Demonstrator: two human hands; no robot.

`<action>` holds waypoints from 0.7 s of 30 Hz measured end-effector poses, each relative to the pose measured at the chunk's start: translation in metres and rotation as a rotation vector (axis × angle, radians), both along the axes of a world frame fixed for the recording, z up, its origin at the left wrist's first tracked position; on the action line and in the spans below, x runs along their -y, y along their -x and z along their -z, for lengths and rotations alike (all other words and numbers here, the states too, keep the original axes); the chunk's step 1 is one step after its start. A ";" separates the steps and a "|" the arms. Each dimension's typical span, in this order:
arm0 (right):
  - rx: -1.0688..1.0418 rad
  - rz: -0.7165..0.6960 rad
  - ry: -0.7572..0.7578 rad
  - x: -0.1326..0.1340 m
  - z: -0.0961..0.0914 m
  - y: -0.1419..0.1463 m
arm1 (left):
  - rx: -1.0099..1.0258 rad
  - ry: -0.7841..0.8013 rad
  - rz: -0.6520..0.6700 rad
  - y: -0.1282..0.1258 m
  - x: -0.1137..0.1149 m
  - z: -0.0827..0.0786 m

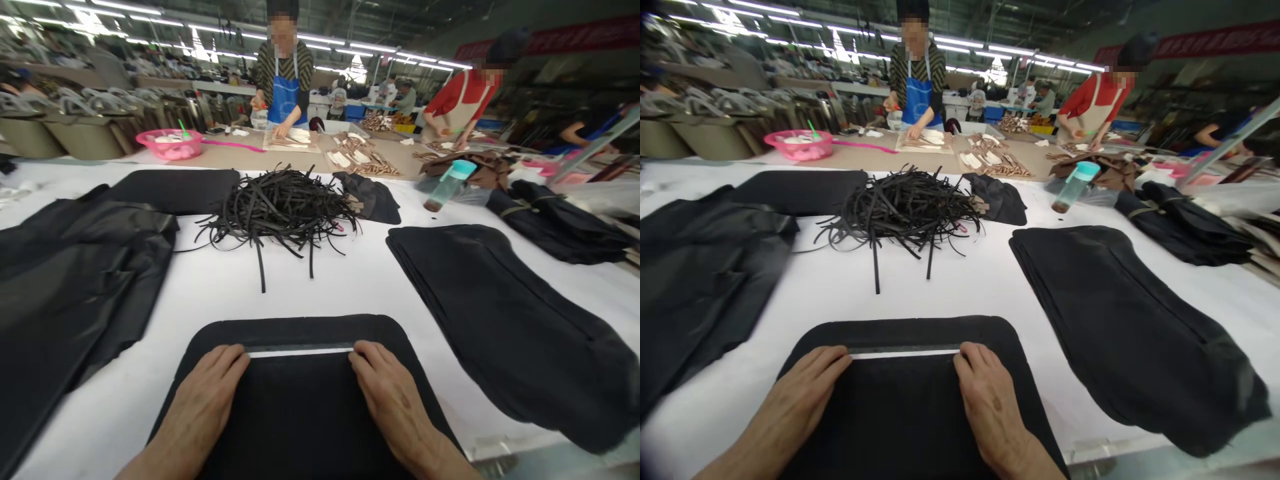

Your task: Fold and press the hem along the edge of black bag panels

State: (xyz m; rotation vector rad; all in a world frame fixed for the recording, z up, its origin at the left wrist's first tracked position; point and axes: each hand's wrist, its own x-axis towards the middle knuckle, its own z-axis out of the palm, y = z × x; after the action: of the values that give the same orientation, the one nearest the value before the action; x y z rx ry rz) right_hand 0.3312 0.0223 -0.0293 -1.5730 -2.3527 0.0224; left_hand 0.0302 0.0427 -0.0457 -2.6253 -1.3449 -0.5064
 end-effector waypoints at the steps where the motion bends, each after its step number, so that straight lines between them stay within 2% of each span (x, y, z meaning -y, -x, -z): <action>1: -0.029 -0.026 -0.005 -0.004 -0.004 0.008 | 0.031 0.072 -0.012 -0.004 -0.002 -0.006; 4: -0.069 -0.108 0.027 -0.017 -0.014 0.040 | 0.084 0.301 -0.039 -0.013 -0.011 -0.017; 7: -0.027 -0.178 0.088 -0.031 -0.016 0.071 | 0.062 0.402 -0.065 -0.019 -0.019 -0.020; 11: 0.092 -0.224 0.083 -0.046 -0.001 0.095 | 0.032 0.396 -0.087 -0.018 -0.024 -0.015; 16: 0.216 -0.367 -0.051 -0.052 0.022 0.100 | 0.023 0.400 -0.059 -0.013 -0.026 -0.008; 19: 0.259 -0.416 -0.077 -0.053 0.023 0.100 | -0.002 0.405 -0.016 -0.013 -0.028 -0.009; 21: 0.243 -0.407 -0.035 -0.057 0.019 0.100 | -0.017 0.397 0.000 -0.014 -0.029 -0.009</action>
State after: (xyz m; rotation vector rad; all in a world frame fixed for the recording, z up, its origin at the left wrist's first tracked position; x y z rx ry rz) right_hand 0.2311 0.0789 -0.0488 -1.1085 -2.8086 -0.1258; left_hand 0.0446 0.0718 -0.0370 -2.9257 -1.5814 -0.2337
